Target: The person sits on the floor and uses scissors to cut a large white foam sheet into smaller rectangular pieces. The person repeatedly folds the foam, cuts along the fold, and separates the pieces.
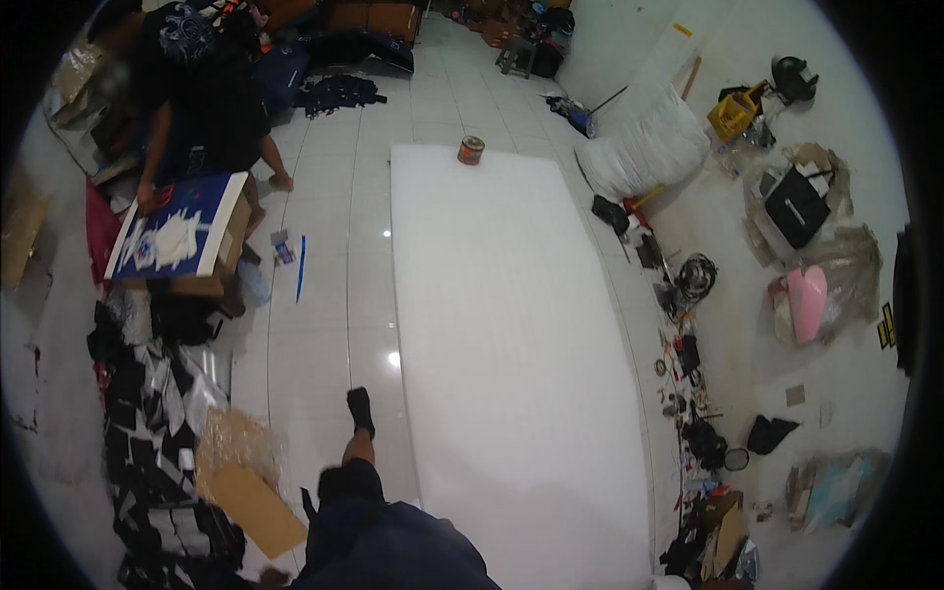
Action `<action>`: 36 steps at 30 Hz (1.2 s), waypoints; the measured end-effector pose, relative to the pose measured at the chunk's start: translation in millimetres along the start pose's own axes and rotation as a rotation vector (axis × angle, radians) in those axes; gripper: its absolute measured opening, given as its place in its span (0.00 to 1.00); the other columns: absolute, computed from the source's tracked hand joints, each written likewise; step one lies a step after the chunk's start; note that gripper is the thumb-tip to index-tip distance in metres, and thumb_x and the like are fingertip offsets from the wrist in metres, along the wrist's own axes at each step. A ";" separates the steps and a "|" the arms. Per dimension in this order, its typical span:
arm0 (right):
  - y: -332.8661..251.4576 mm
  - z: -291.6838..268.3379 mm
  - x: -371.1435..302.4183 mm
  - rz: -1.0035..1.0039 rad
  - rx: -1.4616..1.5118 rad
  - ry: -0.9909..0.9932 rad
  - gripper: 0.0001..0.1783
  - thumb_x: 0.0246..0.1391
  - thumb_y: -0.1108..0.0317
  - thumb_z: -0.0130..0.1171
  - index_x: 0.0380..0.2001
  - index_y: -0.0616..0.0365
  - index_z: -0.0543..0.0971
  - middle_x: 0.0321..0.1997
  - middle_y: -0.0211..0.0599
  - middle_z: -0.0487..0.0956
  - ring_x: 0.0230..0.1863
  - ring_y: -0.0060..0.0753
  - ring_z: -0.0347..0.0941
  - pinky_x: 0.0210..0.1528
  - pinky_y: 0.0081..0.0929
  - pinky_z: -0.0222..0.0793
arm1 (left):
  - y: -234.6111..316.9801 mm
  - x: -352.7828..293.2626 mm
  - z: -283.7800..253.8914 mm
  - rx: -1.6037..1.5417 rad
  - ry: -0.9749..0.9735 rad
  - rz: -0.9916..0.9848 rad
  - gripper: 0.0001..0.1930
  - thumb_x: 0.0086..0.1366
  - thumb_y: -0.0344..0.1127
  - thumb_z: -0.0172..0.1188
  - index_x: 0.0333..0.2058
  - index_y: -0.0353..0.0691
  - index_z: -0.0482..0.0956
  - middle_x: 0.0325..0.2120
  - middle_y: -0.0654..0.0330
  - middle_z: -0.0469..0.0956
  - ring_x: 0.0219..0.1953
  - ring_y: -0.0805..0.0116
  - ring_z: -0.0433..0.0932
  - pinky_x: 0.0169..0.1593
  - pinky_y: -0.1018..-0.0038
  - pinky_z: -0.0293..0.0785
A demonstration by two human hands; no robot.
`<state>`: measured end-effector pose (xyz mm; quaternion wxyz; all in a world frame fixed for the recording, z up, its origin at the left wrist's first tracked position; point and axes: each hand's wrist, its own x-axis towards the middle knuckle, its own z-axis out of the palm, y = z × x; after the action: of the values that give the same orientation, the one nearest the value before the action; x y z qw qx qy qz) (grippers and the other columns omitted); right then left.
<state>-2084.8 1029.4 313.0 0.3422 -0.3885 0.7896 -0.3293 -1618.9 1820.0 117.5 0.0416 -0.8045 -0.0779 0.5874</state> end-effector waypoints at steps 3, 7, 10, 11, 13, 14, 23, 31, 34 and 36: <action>-54.2 104.6 -32.1 -0.014 -0.028 0.022 0.26 0.57 0.55 0.50 0.49 0.68 0.71 0.45 0.52 0.76 0.45 0.51 0.73 0.50 0.43 0.70 | 41.8 28.4 -80.4 -0.023 -0.095 0.002 0.29 0.62 0.53 0.46 0.51 0.34 0.72 0.48 0.44 0.74 0.50 0.47 0.74 0.56 0.58 0.66; -96.5 208.6 -78.8 0.035 -0.055 0.071 0.26 0.57 0.55 0.49 0.49 0.68 0.71 0.44 0.53 0.76 0.44 0.51 0.73 0.49 0.43 0.70 | 119.9 109.3 -301.3 0.203 0.107 0.190 0.31 0.61 0.55 0.47 0.53 0.34 0.70 0.50 0.44 0.74 0.52 0.49 0.73 0.58 0.59 0.65; -130.0 219.7 -102.4 0.024 -0.065 0.211 0.27 0.58 0.54 0.49 0.49 0.69 0.71 0.44 0.55 0.76 0.44 0.51 0.74 0.49 0.43 0.70 | 303.8 110.9 -564.0 -0.077 0.649 0.543 0.30 0.61 0.55 0.52 0.51 0.33 0.72 0.47 0.41 0.75 0.51 0.43 0.72 0.57 0.58 0.66; -142.5 229.1 -107.8 0.014 -0.075 0.238 0.27 0.58 0.54 0.49 0.49 0.69 0.71 0.44 0.55 0.76 0.43 0.52 0.74 0.48 0.43 0.70 | 360.4 95.1 -651.2 -0.205 0.766 0.625 0.27 0.60 0.50 0.56 0.49 0.33 0.73 0.45 0.42 0.76 0.50 0.44 0.73 0.55 0.59 0.68; -149.3 299.7 -115.9 0.011 -0.056 0.227 0.27 0.58 0.54 0.48 0.49 0.70 0.71 0.44 0.56 0.77 0.43 0.52 0.74 0.48 0.43 0.70 | 417.0 75.8 -826.1 -0.584 0.915 0.868 0.22 0.60 0.43 0.60 0.48 0.34 0.74 0.42 0.47 0.78 0.46 0.52 0.76 0.50 0.66 0.71; -159.0 292.0 -126.1 0.005 -0.081 0.298 0.27 0.59 0.54 0.48 0.49 0.70 0.71 0.44 0.56 0.77 0.43 0.52 0.74 0.48 0.43 0.70 | 476.4 36.3 -865.5 -0.619 0.937 0.934 0.20 0.61 0.42 0.59 0.47 0.34 0.74 0.40 0.50 0.78 0.44 0.57 0.77 0.48 0.68 0.71; -284.9 498.9 -187.9 0.012 0.015 0.284 0.25 0.61 0.53 0.47 0.44 0.68 0.73 0.45 0.51 0.77 0.42 0.49 0.74 0.43 0.43 0.74 | 522.2 162.1 -1094.3 0.035 0.781 0.652 0.22 0.64 0.50 0.51 0.46 0.37 0.77 0.45 0.46 0.77 0.51 0.51 0.74 0.55 0.60 0.68; -396.4 716.3 -242.3 0.093 -0.072 0.346 0.25 0.62 0.53 0.48 0.44 0.69 0.72 0.44 0.49 0.77 0.42 0.47 0.74 0.43 0.43 0.73 | 422.7 278.5 -1120.2 0.001 0.187 0.001 0.19 0.66 0.46 0.46 0.38 0.39 0.80 0.40 0.47 0.79 0.50 0.49 0.74 0.53 0.56 0.69; -449.6 775.4 -252.8 0.061 -0.048 0.456 0.25 0.62 0.53 0.48 0.45 0.69 0.72 0.44 0.49 0.77 0.42 0.47 0.74 0.43 0.43 0.73 | 481.6 307.8 -1193.1 -0.042 0.119 0.007 0.19 0.66 0.46 0.46 0.38 0.38 0.80 0.41 0.47 0.78 0.50 0.49 0.74 0.53 0.56 0.69; -460.1 827.1 -279.8 0.001 0.189 0.475 0.26 0.62 0.54 0.48 0.45 0.71 0.72 0.43 0.48 0.77 0.42 0.44 0.73 0.44 0.40 0.72 | 525.4 323.0 -1281.7 0.018 0.164 0.051 0.19 0.66 0.46 0.46 0.38 0.38 0.80 0.41 0.46 0.78 0.50 0.48 0.74 0.53 0.56 0.69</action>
<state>-1117.7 832.5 300.3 0.1821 -0.2664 0.8137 -0.4834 -262.9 1390.6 124.0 0.0399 -0.8512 -0.0483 0.5212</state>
